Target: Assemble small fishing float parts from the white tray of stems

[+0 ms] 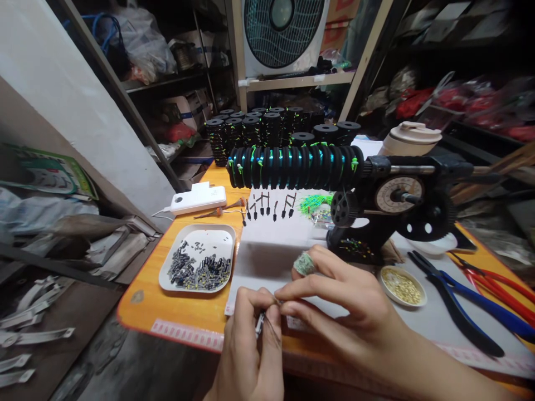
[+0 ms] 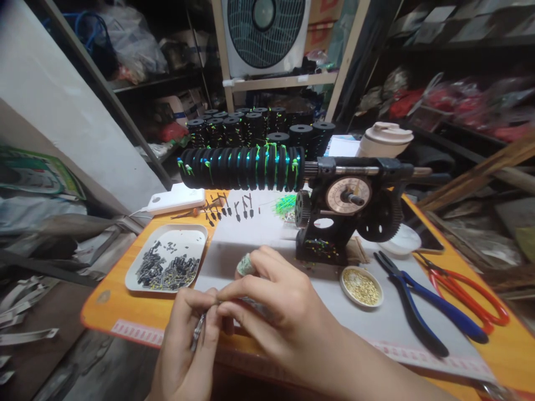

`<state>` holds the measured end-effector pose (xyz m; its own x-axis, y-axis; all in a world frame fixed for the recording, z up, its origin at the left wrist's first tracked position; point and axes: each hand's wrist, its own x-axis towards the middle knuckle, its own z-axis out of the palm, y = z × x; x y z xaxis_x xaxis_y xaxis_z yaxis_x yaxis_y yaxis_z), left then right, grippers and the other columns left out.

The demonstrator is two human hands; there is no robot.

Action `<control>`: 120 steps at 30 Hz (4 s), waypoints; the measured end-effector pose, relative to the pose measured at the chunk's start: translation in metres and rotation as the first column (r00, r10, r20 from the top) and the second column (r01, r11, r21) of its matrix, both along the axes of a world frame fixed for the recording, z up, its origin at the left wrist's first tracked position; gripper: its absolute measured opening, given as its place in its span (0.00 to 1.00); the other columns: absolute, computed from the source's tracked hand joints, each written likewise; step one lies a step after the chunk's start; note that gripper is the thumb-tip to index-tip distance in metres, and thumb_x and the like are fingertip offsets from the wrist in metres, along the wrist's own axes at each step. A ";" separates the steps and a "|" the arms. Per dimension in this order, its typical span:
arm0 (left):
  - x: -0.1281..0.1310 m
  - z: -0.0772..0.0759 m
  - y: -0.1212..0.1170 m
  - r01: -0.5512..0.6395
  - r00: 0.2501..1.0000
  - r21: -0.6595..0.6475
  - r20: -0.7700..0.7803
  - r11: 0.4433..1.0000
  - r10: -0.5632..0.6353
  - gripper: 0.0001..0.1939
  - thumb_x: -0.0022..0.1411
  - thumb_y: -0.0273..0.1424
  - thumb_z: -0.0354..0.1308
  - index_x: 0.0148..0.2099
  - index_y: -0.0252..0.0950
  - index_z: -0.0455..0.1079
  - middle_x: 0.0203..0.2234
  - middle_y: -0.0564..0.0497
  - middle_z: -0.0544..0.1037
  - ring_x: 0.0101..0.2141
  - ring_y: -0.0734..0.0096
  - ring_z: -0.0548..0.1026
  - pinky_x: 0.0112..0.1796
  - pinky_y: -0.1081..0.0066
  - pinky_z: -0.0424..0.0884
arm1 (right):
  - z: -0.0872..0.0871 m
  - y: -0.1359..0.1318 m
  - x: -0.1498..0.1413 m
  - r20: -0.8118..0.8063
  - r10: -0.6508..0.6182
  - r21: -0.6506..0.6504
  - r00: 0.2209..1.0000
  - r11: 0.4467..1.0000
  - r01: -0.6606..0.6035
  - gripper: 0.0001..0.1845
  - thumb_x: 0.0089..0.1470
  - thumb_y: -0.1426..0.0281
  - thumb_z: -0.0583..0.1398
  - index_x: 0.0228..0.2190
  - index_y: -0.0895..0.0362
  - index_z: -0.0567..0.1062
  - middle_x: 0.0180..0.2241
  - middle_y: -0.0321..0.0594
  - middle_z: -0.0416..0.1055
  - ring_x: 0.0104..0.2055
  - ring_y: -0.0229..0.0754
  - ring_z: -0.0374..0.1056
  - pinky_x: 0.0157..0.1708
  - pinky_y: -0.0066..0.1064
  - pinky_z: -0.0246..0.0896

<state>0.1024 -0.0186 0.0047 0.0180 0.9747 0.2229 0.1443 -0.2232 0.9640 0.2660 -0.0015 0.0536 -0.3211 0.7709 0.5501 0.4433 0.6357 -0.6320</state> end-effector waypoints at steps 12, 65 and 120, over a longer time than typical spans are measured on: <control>-0.033 0.014 0.034 -0.139 0.959 0.223 0.275 0.965 0.074 0.08 0.70 0.24 0.52 0.43 0.42 0.70 0.21 0.59 0.73 0.22 0.76 0.68 0.27 0.76 0.67 | 0.006 0.001 0.010 0.133 -0.164 0.232 0.978 0.964 0.130 0.07 0.60 0.82 0.58 0.37 0.60 0.73 0.32 0.39 0.67 0.34 0.37 0.64 0.34 0.28 0.62; -0.004 0.024 0.020 0.052 0.976 -0.189 0.219 0.981 -0.010 0.12 0.63 0.39 0.63 0.30 0.38 0.71 0.21 0.57 0.70 0.25 0.74 0.68 0.29 0.76 0.66 | 0.003 -0.004 0.004 -0.127 -0.007 0.075 0.992 0.997 0.017 0.10 0.59 0.80 0.61 0.40 0.54 0.76 0.31 0.39 0.75 0.31 0.39 0.70 0.30 0.29 0.65; -0.014 0.020 0.008 0.033 0.996 -0.085 0.085 0.996 -0.026 0.11 0.65 0.36 0.59 0.30 0.41 0.71 0.20 0.59 0.66 0.21 0.76 0.63 0.25 0.76 0.59 | -0.007 -0.004 0.002 0.242 -0.129 0.289 0.962 0.956 0.056 0.09 0.59 0.85 0.58 0.31 0.62 0.73 0.28 0.34 0.51 0.29 0.37 0.48 0.26 0.31 0.43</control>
<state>0.0888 -0.0107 0.0251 0.0320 0.9897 0.1397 0.0573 -0.1413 0.9883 0.2682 -0.0052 0.0469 -0.4136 0.6324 0.6550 0.6312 0.7176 -0.2943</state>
